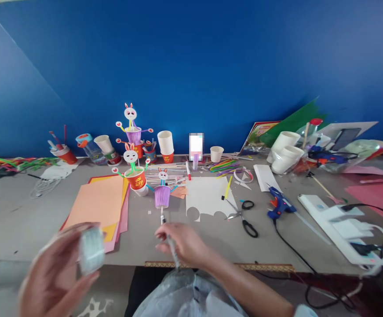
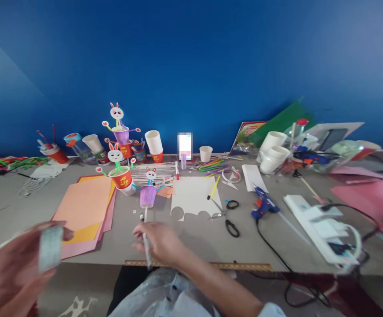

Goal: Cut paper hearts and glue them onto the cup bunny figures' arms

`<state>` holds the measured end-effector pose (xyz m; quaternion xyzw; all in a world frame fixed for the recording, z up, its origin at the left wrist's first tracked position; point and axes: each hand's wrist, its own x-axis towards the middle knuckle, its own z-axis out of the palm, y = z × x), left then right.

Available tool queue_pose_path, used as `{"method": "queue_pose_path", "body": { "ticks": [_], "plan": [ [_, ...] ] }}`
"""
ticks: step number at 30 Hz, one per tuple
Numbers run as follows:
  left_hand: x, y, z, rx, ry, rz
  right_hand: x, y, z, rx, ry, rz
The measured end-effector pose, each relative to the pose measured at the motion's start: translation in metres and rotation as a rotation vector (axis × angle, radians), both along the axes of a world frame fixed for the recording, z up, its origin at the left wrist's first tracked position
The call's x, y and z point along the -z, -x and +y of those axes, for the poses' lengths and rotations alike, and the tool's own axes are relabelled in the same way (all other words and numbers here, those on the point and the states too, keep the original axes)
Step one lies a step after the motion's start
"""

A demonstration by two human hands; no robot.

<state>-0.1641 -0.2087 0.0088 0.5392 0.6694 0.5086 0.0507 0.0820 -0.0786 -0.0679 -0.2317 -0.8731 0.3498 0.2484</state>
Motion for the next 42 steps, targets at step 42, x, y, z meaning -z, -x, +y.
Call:
{"method": "queue_pose_path", "body": {
  "ticks": [42],
  "plan": [
    [0.129,-0.143,0.154,0.455,0.244,0.309,0.054,-0.126,0.007,0.521,-0.32,-0.234]
  ]
}}
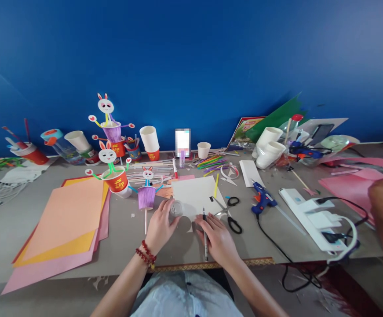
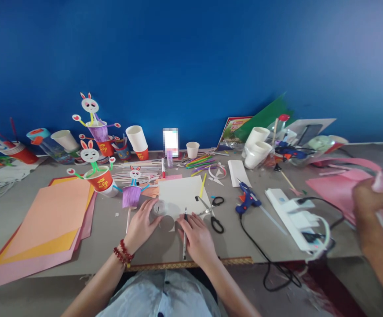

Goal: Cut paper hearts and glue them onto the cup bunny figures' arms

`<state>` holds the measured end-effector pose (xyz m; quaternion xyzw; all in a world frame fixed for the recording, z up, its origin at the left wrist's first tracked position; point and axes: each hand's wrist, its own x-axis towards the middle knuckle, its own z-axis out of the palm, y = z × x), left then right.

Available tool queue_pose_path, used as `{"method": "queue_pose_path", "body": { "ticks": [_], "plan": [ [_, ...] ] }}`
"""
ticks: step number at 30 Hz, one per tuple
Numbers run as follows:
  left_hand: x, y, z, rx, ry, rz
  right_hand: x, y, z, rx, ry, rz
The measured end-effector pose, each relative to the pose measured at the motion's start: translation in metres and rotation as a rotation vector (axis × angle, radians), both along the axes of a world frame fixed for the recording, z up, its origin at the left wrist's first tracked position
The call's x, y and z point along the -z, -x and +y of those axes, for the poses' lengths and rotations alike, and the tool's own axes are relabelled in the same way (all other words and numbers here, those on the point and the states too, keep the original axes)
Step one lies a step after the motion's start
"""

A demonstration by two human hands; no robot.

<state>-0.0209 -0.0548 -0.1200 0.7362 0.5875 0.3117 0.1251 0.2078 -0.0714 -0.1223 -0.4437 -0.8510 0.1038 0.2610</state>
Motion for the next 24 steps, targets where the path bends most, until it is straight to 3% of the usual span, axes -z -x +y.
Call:
{"method": "queue_pose_path", "body": {
  "ticks": [24],
  "plan": [
    [0.017,0.001,-0.004,0.117,0.026,-0.062,0.009,-0.001,-0.001,0.022,-0.047,0.008]
  ]
}}
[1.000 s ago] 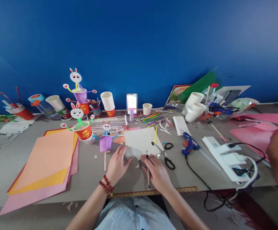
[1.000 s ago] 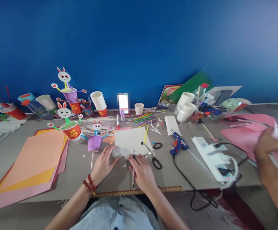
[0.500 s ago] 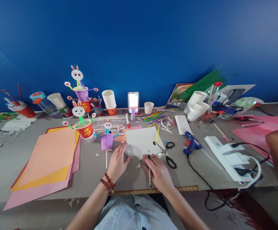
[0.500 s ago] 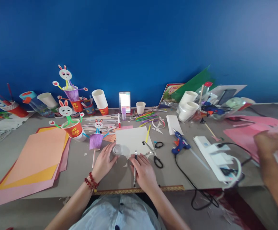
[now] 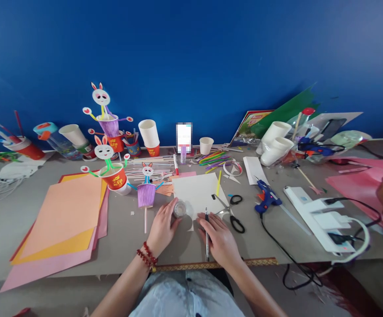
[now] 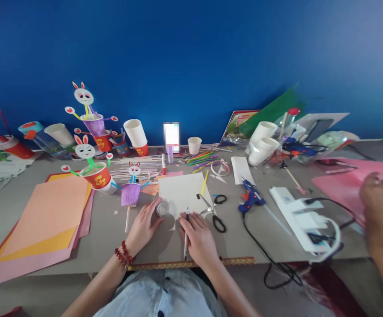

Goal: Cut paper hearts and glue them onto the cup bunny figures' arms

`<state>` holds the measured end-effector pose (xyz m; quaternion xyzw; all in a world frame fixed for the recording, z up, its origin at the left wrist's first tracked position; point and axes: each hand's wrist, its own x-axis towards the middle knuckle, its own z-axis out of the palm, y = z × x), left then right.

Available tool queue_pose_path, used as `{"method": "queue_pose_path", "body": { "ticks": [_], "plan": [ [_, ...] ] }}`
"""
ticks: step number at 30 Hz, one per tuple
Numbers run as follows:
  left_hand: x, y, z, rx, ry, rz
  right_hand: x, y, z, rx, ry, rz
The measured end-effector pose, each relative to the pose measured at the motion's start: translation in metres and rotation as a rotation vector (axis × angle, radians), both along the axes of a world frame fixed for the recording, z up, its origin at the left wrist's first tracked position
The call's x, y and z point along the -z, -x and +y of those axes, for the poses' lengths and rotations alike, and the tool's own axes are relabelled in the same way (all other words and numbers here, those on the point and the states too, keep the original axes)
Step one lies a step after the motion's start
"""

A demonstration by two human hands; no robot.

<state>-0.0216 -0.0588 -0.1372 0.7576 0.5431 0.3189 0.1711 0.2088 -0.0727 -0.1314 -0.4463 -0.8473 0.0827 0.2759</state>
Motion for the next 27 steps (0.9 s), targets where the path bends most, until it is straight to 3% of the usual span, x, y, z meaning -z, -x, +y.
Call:
{"method": "queue_pose_path", "body": {
  "ticks": [10,27],
  "plan": [
    [-0.0013,-0.0045,-0.0035,-0.058,0.017,0.029,-0.0013,-0.0014,0.0015,-0.012,0.02,0.009],
    [-0.0073,-0.0015,-0.0089,-0.046,0.154,0.061,-0.0039,-0.0068,0.0069,-0.031,0.043,0.001]
  ]
}}
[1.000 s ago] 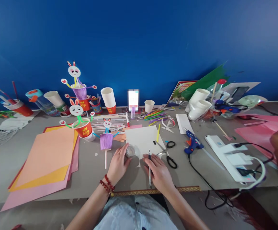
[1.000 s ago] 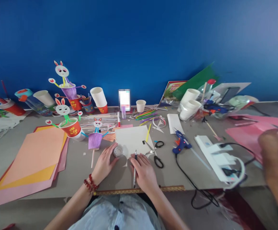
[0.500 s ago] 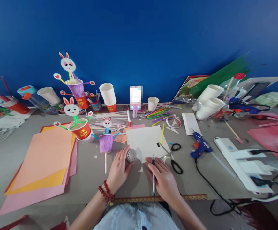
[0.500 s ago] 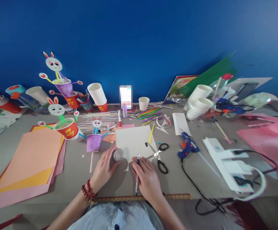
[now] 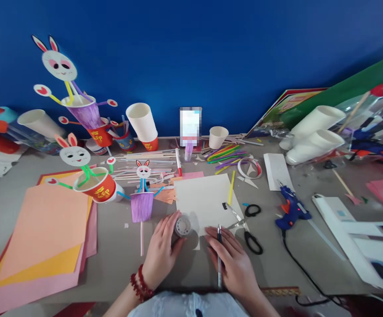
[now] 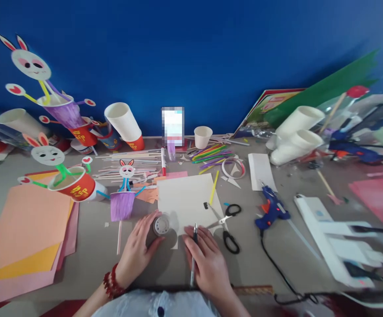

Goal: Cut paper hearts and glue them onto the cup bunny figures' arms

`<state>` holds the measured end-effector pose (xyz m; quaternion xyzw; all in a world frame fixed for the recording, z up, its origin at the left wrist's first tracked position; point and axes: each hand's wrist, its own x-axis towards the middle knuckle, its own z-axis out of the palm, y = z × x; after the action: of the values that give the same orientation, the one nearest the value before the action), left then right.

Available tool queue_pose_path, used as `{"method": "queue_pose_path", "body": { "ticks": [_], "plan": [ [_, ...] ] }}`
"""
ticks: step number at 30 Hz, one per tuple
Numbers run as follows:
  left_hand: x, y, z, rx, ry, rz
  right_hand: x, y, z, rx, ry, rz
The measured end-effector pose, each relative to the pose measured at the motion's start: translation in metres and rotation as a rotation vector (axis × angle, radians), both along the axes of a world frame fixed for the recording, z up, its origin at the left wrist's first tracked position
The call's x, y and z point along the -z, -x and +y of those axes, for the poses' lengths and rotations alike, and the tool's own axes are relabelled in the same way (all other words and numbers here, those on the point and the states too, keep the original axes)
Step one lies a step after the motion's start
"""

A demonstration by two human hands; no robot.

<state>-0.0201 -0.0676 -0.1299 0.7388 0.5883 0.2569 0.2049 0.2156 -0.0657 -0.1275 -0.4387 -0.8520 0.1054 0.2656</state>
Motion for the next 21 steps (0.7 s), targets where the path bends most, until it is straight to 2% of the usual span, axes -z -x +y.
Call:
{"method": "queue_pose_path", "body": {
  "ticks": [21],
  "plan": [
    [-0.0029,0.0003,0.0017,-0.005,0.055,-0.039,-0.0003,-0.0002,0.0025,0.006,0.047,0.056]
  ]
}}
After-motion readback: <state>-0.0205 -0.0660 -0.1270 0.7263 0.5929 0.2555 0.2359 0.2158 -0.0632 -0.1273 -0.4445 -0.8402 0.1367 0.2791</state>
